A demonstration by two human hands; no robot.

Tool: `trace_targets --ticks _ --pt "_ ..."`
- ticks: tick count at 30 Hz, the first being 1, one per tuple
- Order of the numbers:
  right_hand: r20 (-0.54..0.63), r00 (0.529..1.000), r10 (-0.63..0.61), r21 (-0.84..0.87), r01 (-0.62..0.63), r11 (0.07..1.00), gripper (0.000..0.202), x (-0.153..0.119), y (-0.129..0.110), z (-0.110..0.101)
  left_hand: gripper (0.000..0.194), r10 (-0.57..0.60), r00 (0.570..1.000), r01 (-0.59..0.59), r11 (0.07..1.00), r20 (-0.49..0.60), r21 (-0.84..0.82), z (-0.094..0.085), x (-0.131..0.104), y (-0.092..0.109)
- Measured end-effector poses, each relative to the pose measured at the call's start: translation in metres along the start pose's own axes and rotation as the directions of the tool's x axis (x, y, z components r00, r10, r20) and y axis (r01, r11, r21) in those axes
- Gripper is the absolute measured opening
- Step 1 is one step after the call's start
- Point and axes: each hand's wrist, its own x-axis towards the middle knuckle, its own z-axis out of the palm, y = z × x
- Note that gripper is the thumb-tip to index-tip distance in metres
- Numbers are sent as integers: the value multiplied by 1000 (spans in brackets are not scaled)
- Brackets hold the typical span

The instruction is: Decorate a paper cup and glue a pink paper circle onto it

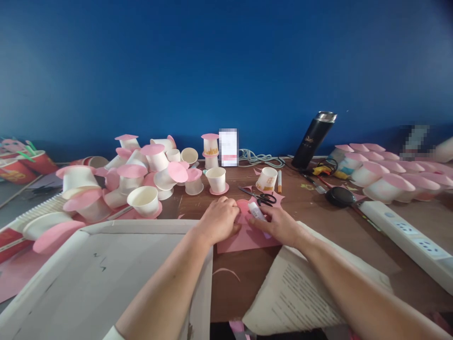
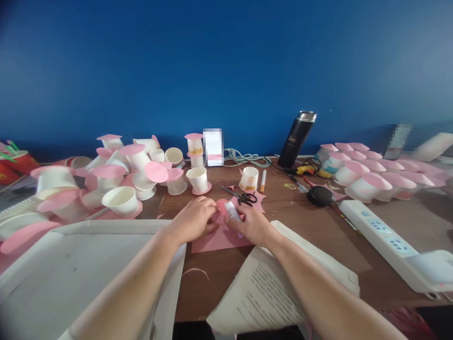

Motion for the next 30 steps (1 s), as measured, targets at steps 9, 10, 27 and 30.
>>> trace_targets --ticks 9,10,27,30 --pt "16 998 66 281 -67 957 32 2 -1 -1 45 -32 999 32 999 -32 -3 -3 3 12" --pt "18 997 72 303 -75 950 34 1 -1 -1 45 -37 999 37 999 -33 2 -2 4 13" --pt "-34 998 47 247 -37 968 35 2 2 1 36 -187 982 173 961 -42 -215 8 9 13" --pt "-38 999 37 213 -28 977 34 0 -1 -2 34 -219 975 216 930 22 -298 7 8 10"
